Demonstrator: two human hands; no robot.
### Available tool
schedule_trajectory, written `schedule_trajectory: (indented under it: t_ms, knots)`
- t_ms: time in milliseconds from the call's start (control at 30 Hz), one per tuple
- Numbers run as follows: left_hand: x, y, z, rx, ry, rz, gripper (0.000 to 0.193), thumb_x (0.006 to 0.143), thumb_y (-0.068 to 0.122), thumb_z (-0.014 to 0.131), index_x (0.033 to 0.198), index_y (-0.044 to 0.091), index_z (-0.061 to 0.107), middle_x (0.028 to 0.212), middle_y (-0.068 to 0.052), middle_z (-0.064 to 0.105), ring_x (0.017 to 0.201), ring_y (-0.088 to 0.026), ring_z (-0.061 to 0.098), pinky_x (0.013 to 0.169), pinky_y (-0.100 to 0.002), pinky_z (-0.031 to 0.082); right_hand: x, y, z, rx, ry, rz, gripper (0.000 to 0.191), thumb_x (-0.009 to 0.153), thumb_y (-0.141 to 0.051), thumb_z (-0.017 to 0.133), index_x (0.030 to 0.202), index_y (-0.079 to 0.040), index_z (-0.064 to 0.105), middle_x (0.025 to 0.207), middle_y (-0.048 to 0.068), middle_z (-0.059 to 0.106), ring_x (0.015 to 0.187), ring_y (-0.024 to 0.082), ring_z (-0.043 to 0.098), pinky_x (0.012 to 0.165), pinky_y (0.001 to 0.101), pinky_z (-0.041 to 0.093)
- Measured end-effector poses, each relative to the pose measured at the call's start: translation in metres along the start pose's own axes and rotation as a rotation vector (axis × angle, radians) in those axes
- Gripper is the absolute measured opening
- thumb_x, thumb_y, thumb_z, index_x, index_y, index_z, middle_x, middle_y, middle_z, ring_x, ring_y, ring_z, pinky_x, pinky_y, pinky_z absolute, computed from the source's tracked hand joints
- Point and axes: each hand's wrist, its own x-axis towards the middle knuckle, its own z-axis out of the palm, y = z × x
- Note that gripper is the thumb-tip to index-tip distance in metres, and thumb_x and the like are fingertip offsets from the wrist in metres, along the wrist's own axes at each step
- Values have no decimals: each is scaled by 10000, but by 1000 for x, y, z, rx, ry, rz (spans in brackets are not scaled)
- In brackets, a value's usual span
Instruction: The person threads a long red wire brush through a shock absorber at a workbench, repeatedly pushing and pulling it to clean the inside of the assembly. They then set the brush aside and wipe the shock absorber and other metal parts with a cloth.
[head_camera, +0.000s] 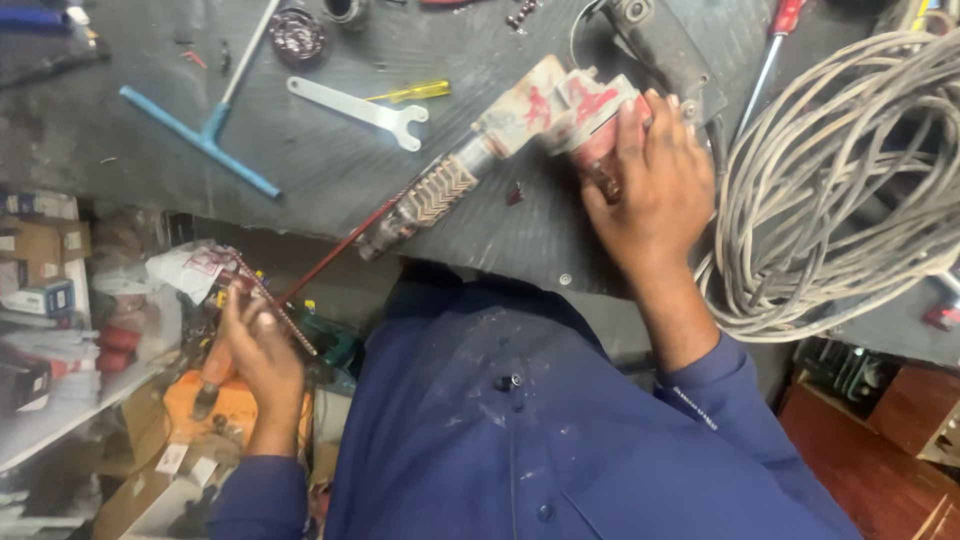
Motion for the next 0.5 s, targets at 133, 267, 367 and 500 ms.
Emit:
schedule_trajectory:
  t_ms: [133, 267, 367, 500]
  knots:
    - [-1, -20, -16, 460, -42, 364, 648, 986, 97, 639, 1569, -13, 378, 1596, -331, 397, 1510, -468, 349, 1230, -574, 328, -11, -3, 9, -55, 55, -19, 819, 852, -275, 894, 1520, -49, 478, 1571, 188, 509, 1457, 402, 504, 1139, 498, 421]
    - [26, -34, -26, 536, -89, 585, 499, 953, 54, 662, 1441, 8, 564, 1498, -194, 565, 1458, -434, 462, 1232, -588, 319, -26, -11, 10, -38, 42, -19, 818, 880, -279, 889, 1539, -37, 469, 1613, 225, 465, 1490, 411, 449, 1210, 532, 348]
    - [39, -38, -40, 463, -106, 696, 383, 976, 87, 654, 1354, 28, 638, 1384, -164, 670, 1370, -415, 582, 1219, -585, 344, -31, -48, 6, -5, 81, 10, 850, 881, -286, 890, 1565, -18, 462, 1632, 268, 416, 1509, 441, 373, 1226, 617, 243]
    - [33, -43, -54, 322, -169, 760, 365, 1007, 223, 668, 1308, 17, 658, 1189, -200, 718, 1140, -345, 704, 1134, -563, 471, -59, -136, 16, 162, 120, -134, 703, 930, -146, 847, 1536, -92, 495, 1651, 176, 418, 1592, 423, 293, 1290, 659, 196]
